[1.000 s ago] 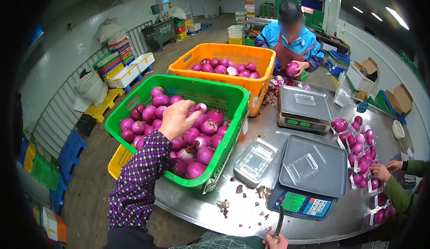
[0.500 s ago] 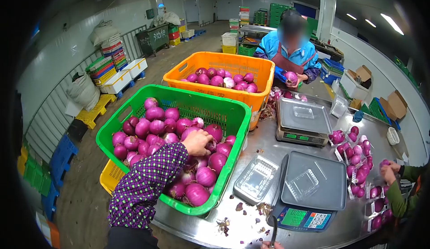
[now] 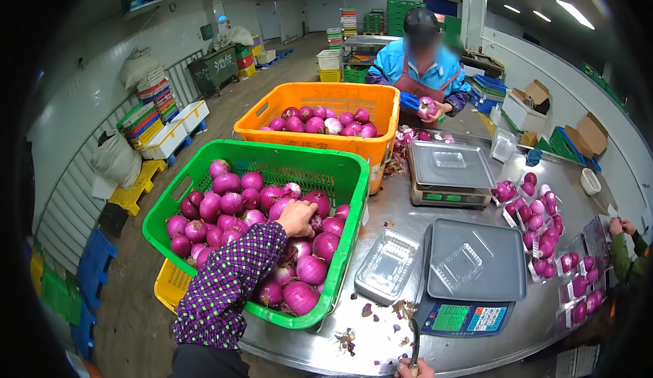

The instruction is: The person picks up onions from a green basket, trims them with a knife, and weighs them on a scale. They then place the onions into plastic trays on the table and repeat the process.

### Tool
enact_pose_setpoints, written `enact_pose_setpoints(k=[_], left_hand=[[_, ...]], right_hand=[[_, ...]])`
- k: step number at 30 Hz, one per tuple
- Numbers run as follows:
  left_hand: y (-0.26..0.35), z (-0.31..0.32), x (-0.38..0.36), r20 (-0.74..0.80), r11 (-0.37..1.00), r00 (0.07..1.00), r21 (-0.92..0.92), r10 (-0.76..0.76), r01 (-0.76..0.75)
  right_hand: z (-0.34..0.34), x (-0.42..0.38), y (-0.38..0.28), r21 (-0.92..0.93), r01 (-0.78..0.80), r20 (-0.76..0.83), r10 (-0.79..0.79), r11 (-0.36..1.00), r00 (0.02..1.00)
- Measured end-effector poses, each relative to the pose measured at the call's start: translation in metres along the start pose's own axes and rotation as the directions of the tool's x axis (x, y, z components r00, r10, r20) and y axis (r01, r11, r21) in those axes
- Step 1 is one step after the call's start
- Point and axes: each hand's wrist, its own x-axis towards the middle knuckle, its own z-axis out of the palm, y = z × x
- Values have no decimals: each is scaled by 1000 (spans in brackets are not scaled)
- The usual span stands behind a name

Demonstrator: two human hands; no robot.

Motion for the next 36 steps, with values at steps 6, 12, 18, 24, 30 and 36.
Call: enact_pose_setpoints(k=[6, 12, 18, 24, 30, 36], left_hand=[[5, -43, -24, -258, 975, 966, -219, -21, -37], [92, -148, -99, -606, 806, 795, -480, -20, -346], [191, -135, -137, -608, 614, 775, -547, 176, -569], [231, -114, -157, -711, 670, 679, -416, 182, -615], [245, -86, -172, -717, 626, 693, -505, 78, -593], [249, -47, -186, -444, 132, 887, -894, -131, -428]], right_hand=[[-11, -1, 8, 15, -43, -38, 44, 999, 998], [-12, 35, -22, -100, 154, 102, -144, 983, 984], [22, 26, -170, 20, 568, 218, -558, 823, 801], [26, 20, -161, 38, 647, 158, -644, 762, 749], [24, 12, -146, 277, 402, 172, -457, 873, 873], [18, 4, -127, 327, 342, 217, -423, 881, 880]])
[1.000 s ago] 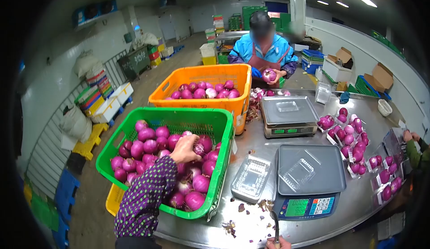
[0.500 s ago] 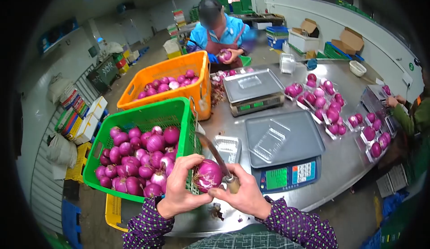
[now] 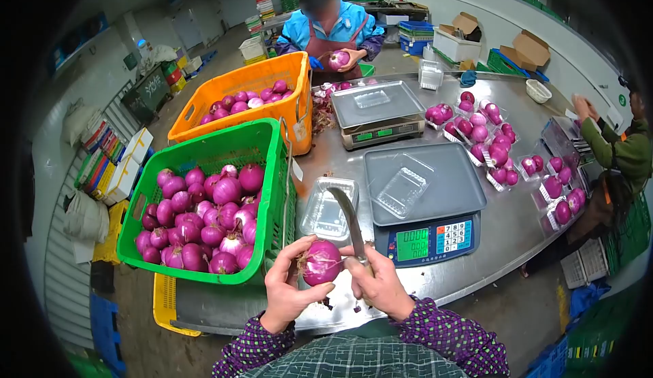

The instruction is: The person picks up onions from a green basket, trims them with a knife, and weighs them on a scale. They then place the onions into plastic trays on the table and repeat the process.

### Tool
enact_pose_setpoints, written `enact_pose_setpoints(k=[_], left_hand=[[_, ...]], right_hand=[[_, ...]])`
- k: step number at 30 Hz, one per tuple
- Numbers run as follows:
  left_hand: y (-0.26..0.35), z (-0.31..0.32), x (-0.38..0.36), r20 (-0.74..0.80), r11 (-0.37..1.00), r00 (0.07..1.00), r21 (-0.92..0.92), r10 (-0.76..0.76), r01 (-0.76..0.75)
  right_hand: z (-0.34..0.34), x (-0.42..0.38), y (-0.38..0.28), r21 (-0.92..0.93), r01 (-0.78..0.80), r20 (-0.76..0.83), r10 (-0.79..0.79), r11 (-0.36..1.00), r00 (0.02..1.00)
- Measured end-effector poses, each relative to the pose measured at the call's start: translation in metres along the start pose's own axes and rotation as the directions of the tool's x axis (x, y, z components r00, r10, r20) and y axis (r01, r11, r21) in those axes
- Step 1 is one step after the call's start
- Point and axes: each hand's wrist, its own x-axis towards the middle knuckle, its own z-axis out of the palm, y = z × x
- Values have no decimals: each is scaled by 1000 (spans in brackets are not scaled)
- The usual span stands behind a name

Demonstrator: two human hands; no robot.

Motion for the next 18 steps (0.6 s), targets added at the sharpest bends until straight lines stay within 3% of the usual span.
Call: enact_pose_setpoints(k=[1, 5, 7, 9, 10, 12, 14, 18], left_hand=[[0, -1, -4, -4, 993, 998, -101, -55, 54], [-5, -12, -20, 54, 865, 971, -445, -232, 231], [-7, -15, -28, 86, 754, 944, -580, -320, 308], [-13, -18, -36, 107, 707, 919, -607, -379, 363], [-14, -19, -39, 134, 645, 898, -653, -419, 398], [-16, -20, -42, 184, 543, 871, -717, -456, 436], [-26, -17, -47, 175, 460, 869, -791, -463, 405], [-32, -8, -48, 143, 393, 868, -849, -475, 354]], right_hand=[[-3, -4, 1, 11, -4, 21, 4, 1000, 1000], [-23, -15, 19, -236, 78, 115, -51, 969, 992], [-33, -14, 11, -503, 240, 227, -141, 830, 964], [-34, -17, 2, -380, -70, 193, 153, 922, 969], [-28, -19, -7, -331, -139, 162, 202, 933, 966], [-31, -14, -2, -461, 118, 284, 20, 879, 959], [-38, -6, 3, -551, 428, 451, -176, 717, 875], [-21, -3, -21, -545, 135, 349, 77, 827, 934]])
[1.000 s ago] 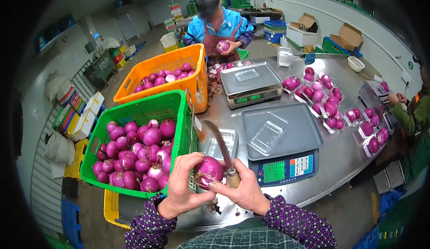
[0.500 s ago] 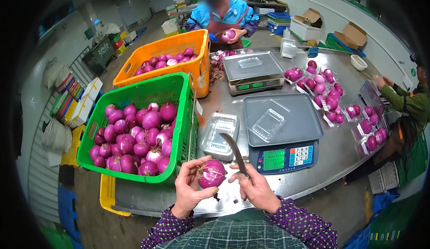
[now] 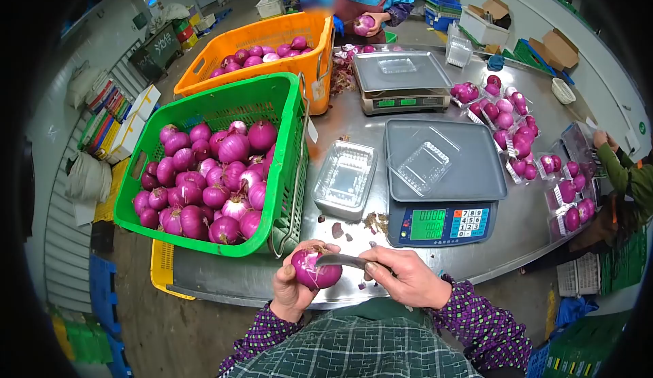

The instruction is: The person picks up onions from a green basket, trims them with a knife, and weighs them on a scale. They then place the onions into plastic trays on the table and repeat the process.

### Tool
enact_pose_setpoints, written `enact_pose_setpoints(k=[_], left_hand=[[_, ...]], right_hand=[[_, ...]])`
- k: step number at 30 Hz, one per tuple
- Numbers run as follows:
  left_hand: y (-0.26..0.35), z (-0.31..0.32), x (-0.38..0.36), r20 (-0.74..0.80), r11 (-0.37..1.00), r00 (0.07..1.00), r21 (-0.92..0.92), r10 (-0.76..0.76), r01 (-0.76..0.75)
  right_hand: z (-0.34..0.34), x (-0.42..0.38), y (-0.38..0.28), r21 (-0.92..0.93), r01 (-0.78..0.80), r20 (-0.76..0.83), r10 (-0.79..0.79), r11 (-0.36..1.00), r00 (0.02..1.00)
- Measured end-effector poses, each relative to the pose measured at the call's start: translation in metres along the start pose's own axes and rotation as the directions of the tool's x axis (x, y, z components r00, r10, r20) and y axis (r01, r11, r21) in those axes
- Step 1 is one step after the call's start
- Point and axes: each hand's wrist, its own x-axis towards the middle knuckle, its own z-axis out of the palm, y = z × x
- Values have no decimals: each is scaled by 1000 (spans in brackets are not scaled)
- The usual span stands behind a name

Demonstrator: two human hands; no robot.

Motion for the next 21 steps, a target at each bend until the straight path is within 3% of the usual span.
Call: enact_pose_setpoints(k=[3, 6, 9, 15, 21], left_hand=[[1, 4, 3, -12, 1000, 1000, -1, -4, 4], [-4, 3, 6, -39, 998, 998, 42, 58, -57], [-6, 4, 7, -32, 981, 992, 156, 123, -116], [-8, 10, 7, -54, 960, 986, 241, 160, -142], [-13, 10, 8, -59, 958, 983, 240, 176, -157]], right_hand=[[0, 11, 26, -202, 283, -75, -303, 938, 950], [-2, 16, 21, -348, 215, -83, -258, 913, 962], [2, 23, 16, -431, 229, -189, -336, 873, 923], [-1, 27, 22, -524, 222, -131, -336, 822, 933], [5, 28, 30, -627, 300, -115, -467, 719, 877]])
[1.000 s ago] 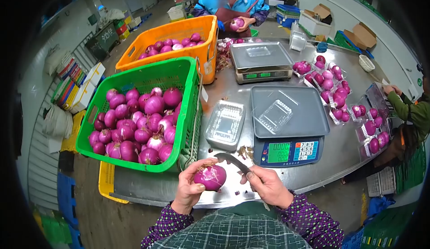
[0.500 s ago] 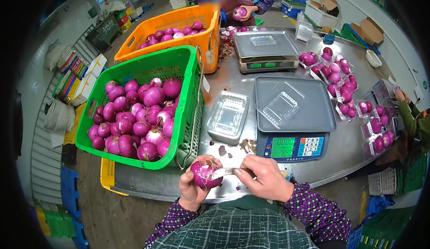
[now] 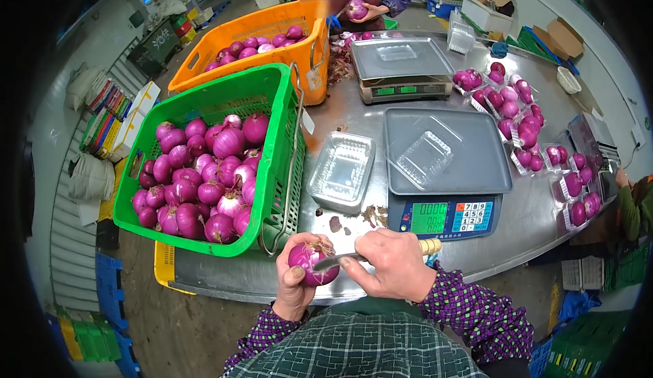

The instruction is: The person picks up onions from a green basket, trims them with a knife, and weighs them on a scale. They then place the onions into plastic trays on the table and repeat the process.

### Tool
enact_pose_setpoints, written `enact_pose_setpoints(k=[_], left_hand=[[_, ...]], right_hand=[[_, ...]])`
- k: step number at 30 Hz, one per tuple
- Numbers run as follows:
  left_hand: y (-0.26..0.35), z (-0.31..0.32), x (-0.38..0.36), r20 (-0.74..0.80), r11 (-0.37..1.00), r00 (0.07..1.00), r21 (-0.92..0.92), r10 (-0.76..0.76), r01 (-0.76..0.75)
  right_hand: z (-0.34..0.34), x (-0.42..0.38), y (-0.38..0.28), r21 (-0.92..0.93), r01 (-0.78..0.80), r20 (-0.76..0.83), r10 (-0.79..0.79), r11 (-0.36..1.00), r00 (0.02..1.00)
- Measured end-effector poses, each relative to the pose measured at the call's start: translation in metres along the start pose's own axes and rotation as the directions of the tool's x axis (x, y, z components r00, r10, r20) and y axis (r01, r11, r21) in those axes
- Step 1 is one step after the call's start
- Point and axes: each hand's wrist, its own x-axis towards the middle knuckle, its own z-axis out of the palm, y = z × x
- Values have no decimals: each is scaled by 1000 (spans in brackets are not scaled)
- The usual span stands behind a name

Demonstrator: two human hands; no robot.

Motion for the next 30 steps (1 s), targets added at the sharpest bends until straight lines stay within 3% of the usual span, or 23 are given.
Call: enact_pose_setpoints(k=[11, 13, 16, 18, 21, 26, 30], left_hand=[[-18, 9, -6, -175, 997, 982, -9, 71, -73], [-23, 11, -3, -303, 997, 950, 59, 72, -56], [-31, -15, 19, -537, 999, 843, 34, 35, -20], [-23, -17, 21, -483, 994, 875, -100, -20, -32], [-21, -14, 6, -307, 993, 947, -93, -95, 70], [-18, -15, 8, -21, 987, 987, -37, -158, 158], [-11, -9, 7, -23, 977, 977, 11, -214, 214]], right_hand=[[4, -1, 0, -100, 60, -79, -68, 993, 995], [1, -3, 0, -153, 57, -80, -70, 987, 994], [10, -20, -21, -39, 171, 90, -167, 984, 982], [17, -21, -8, -86, 84, 51, -80, 993, 996], [13, -15, 9, -76, -60, -2, 60, 995, 998], [-5, 8, 12, -124, -42, 43, 47, 991, 998], [-7, 10, 14, -141, -11, 156, 33, 990, 987]])
